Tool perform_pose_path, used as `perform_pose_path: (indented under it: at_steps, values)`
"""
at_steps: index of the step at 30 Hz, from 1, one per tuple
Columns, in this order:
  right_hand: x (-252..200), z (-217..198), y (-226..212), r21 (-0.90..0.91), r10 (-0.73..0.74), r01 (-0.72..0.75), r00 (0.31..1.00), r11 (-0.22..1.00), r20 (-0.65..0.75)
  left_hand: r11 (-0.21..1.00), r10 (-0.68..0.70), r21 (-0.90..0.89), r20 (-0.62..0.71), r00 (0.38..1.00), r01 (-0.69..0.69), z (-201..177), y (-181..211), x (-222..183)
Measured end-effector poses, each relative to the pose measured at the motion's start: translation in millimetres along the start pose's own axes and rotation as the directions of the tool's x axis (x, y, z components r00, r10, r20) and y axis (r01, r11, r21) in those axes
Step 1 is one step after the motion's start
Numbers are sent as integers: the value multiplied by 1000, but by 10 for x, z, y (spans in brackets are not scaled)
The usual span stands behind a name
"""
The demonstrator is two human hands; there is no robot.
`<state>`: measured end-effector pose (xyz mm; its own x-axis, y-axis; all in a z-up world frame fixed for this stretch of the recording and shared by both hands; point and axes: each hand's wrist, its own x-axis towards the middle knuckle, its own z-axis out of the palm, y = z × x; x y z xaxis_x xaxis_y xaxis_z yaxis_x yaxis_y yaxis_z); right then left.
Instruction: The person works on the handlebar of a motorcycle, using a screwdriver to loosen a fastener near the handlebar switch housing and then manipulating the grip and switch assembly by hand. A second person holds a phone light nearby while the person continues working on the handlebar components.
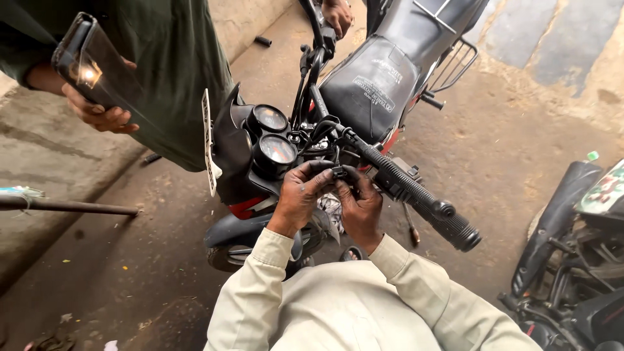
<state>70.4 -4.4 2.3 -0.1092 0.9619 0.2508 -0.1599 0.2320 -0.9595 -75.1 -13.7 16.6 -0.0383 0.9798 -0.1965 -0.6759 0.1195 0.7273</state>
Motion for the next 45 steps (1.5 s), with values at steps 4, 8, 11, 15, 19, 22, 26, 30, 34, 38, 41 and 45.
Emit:
perform_pose_path:
  at_steps: [4, 8, 11, 15, 19, 22, 26, 30, 34, 38, 41, 45]
  values:
    - [-2, 12, -88, -88, 61, -60, 998, 994, 11, 1000, -18, 4, 11, 1000, 18, -109, -23, 40]
    - [-102, 23, 100, -86, 231, -236, 970, 968, -71, 994, -89, 64, 42, 995, 86, -238, -18, 134]
    - [-42, 135, -85, -128, 95, -106, 991, 986, -92, 993, -94, 76, 66, 993, 89, -337, -162, 153]
    - [-88, 231, -33, 41, 176, -172, 972, 984, -154, 997, -60, 63, 111, 992, 53, -287, -92, 177]
    - [-63, 328, -111, 280, 258, -203, 950, 939, -178, 986, -2, 165, 209, 978, -34, -207, 96, 196]
    - [-30, 409, -202, 290, 242, -167, 938, 942, -246, 960, -14, 274, 258, 966, -59, -176, 262, 204]
    - [-62, 444, -113, 269, 155, -64, 930, 961, -333, 848, 1, 508, 282, 959, -150, -29, 643, 159]
    - [-104, 486, -70, 168, 97, -37, 926, 985, -364, 546, 106, 712, 464, 880, -441, -31, 806, 208]
    - [-60, 567, -308, 74, 68, -44, 932, 996, -355, 438, 110, 677, 613, 782, -592, -61, 857, 278]
    - [-33, 566, -327, 56, 57, -39, 931, 998, -361, 387, 151, 642, 664, 732, -662, -70, 883, 335]
    - [16, 605, -332, 49, 42, -25, 917, 999, -398, 376, 225, 606, 674, 704, -701, -86, 852, 384]
    - [105, 542, -257, -31, 36, -58, 878, 998, -477, 393, 262, 560, 692, 673, -729, -78, 834, 419]
